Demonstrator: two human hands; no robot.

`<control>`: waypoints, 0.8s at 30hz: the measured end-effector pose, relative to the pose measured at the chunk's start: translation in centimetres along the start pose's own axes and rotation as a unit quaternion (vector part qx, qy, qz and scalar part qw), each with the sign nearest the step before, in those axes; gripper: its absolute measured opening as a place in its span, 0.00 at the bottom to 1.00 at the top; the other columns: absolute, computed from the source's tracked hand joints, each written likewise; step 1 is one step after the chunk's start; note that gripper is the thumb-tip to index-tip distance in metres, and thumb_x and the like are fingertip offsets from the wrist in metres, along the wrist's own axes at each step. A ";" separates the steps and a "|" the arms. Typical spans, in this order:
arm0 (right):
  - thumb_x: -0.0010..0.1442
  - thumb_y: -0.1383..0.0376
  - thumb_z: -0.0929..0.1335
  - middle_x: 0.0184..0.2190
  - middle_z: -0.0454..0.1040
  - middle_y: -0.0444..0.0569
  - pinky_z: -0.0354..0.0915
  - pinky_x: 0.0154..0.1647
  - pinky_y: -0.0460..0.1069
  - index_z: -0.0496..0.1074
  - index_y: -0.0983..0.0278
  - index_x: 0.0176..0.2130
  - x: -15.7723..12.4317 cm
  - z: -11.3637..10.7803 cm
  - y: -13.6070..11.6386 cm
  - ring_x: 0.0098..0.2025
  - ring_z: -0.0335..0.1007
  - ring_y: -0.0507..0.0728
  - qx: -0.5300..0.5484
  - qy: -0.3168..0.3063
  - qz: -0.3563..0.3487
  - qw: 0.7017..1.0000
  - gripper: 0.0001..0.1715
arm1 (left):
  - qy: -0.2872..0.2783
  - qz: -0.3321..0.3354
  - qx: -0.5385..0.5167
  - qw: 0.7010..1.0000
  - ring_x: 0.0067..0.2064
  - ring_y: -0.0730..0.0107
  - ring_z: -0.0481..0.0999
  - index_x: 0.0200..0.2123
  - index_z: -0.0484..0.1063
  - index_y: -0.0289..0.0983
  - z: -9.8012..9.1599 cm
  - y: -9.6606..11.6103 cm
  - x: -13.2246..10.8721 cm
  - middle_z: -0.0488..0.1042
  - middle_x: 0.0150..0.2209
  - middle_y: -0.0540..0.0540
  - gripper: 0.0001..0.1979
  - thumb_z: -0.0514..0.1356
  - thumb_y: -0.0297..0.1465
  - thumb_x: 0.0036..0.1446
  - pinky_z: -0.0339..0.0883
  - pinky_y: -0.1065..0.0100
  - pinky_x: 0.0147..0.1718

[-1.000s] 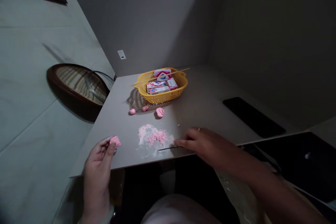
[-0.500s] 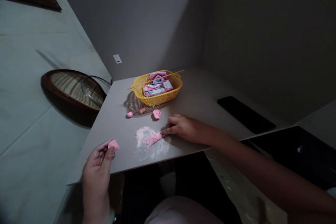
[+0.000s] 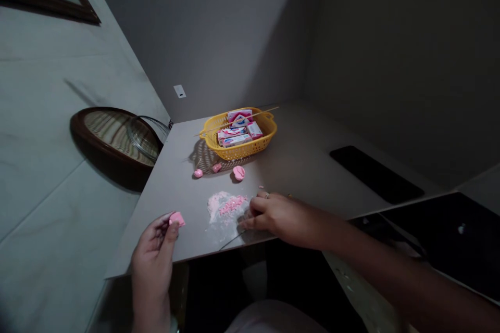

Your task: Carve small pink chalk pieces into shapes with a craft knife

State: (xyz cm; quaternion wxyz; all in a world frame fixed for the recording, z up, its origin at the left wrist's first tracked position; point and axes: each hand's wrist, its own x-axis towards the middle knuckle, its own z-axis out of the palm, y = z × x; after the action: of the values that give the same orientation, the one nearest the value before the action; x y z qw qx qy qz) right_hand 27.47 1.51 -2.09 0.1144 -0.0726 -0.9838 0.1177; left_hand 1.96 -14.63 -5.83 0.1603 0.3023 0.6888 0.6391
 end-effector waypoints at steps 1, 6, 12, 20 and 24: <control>0.74 0.66 0.60 0.39 0.74 0.49 0.62 0.42 0.49 0.76 0.53 0.59 0.2 0.1 0.1 0.42 0.67 0.58 -0.008 -0.003 0.003 1.000 0.22 | -0.001 0.001 0.004 1.000 0.44 0.61 0.82 0.44 0.78 0.39 0.0 0.0 0.0 0.83 0.43 0.42 0.22 0.69 0.48 0.54 0.76 0.64 0.46; 0.75 0.64 0.59 0.40 0.73 0.52 0.63 0.43 0.52 0.76 0.55 0.60 2.0 0.9 1.9 0.40 0.67 0.59 -0.056 0.009 0.043 0.997 0.23 | -0.003 0.006 0.011 1.000 0.44 0.60 0.82 0.44 0.78 0.38 0.0 0.0 0.2 0.83 0.43 0.41 0.22 0.69 0.49 0.54 0.76 0.64 0.46; 0.74 0.66 0.58 0.38 0.73 0.54 0.63 0.40 0.52 0.77 0.59 0.57 3.3 0.7 2.7 0.40 0.68 0.60 -0.088 0.026 0.086 0.992 0.24 | 0.001 0.007 0.009 1.000 0.44 0.60 0.82 0.44 0.78 0.38 0.0 0.0 0.1 0.83 0.43 0.41 0.23 0.69 0.49 0.54 0.76 0.63 0.46; 0.72 0.68 0.64 0.42 0.75 0.52 0.63 0.41 0.50 0.74 0.57 0.61 2.7 0.4 -2.4 0.40 0.71 0.58 -0.070 -0.009 0.051 0.996 0.22 | 0.003 0.027 0.028 0.999 0.43 0.61 0.82 0.44 0.78 0.37 0.0 -0.5 0.3 0.83 0.42 0.41 0.23 0.68 0.50 0.55 0.76 0.64 0.44; 0.70 0.69 0.65 0.44 0.75 0.54 0.64 0.40 0.51 0.73 0.60 0.62 3.4 1.0 -3.3 0.41 0.71 0.60 -0.085 -0.027 0.052 0.995 0.23 | 0.009 0.029 0.027 0.999 0.43 0.62 0.82 0.45 0.78 0.37 0.0 -0.6 0.5 0.83 0.43 0.41 0.24 0.68 0.50 0.55 0.76 0.64 0.45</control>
State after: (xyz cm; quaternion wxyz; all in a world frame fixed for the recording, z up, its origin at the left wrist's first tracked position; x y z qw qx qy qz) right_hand 23.58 -1.29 -1.53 0.0753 -0.1297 -0.9878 0.0413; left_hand 1.47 -14.32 -6.36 0.1273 0.3212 0.6981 0.6271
